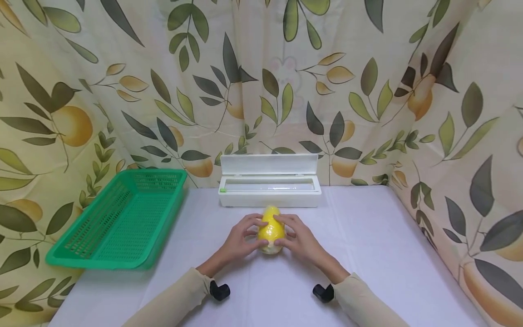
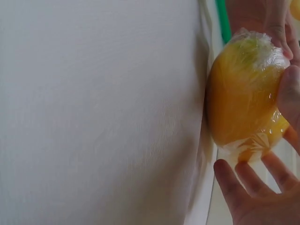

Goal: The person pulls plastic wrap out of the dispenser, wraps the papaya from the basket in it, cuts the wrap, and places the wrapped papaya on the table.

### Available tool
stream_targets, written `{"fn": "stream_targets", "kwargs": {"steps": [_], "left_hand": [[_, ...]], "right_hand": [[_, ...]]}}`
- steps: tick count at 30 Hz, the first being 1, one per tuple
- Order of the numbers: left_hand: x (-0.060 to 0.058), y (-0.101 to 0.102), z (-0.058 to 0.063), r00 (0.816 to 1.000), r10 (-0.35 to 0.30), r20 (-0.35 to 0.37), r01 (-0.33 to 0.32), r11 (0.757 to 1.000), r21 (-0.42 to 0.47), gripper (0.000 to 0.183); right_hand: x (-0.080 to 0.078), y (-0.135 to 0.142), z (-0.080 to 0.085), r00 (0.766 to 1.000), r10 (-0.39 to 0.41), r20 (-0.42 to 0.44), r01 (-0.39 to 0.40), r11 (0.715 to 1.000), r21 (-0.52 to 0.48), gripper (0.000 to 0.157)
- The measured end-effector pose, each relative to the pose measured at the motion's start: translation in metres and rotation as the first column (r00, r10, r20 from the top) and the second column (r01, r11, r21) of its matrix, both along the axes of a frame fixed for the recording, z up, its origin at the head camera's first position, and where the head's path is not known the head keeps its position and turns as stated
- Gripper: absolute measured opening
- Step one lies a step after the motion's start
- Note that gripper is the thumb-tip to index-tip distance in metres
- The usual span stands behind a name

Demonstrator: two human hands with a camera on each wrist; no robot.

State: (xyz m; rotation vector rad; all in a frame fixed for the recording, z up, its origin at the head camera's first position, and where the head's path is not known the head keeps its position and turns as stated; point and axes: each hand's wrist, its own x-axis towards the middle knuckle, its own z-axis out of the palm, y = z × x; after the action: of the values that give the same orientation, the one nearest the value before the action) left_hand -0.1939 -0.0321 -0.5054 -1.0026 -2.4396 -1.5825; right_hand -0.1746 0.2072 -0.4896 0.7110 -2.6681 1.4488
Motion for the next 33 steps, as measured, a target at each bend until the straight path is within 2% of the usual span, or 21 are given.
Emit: {"fn": "stream_targets", "kwargs": {"steps": [5, 15, 23, 27, 33], "left_hand": [[0.003, 0.000, 0.000, 1.000, -0.012, 0.018, 0.011, 1.000, 0.029, 0.040], [0.008, -0.001, 0.003, 1.000, -0.002, -0.007, 0.002, 1.000, -0.016, 0.042], [0.009, 0.000, 0.009, 0.992, 0.037, -0.124, -0.058, 0.984, -0.171, 0.052], [0.010, -0.005, 0.016, 0.991, 0.062, -0.116, -0.088, 0.969, -0.231, 0.057], [0.009, -0.024, 0.026, 0.987, 0.116, -0.109, -0.140, 0.959, -0.245, 0.055]], "right_hand": [[0.003, 0.001, -0.002, 0.999, -0.003, 0.037, 0.004, 1.000, -0.025, 0.065], [0.006, 0.003, 0.000, 0.999, -0.013, 0.047, 0.013, 1.000, 0.004, 0.065], [0.005, 0.010, 0.006, 1.000, -0.009, -0.024, 0.011, 0.994, 0.105, 0.075], [0.005, 0.018, 0.010, 0.998, -0.018, -0.066, 0.026, 0.991, 0.129, 0.077], [0.004, 0.028, 0.019, 0.995, -0.035, -0.090, 0.049, 0.986, 0.157, 0.073]]}}
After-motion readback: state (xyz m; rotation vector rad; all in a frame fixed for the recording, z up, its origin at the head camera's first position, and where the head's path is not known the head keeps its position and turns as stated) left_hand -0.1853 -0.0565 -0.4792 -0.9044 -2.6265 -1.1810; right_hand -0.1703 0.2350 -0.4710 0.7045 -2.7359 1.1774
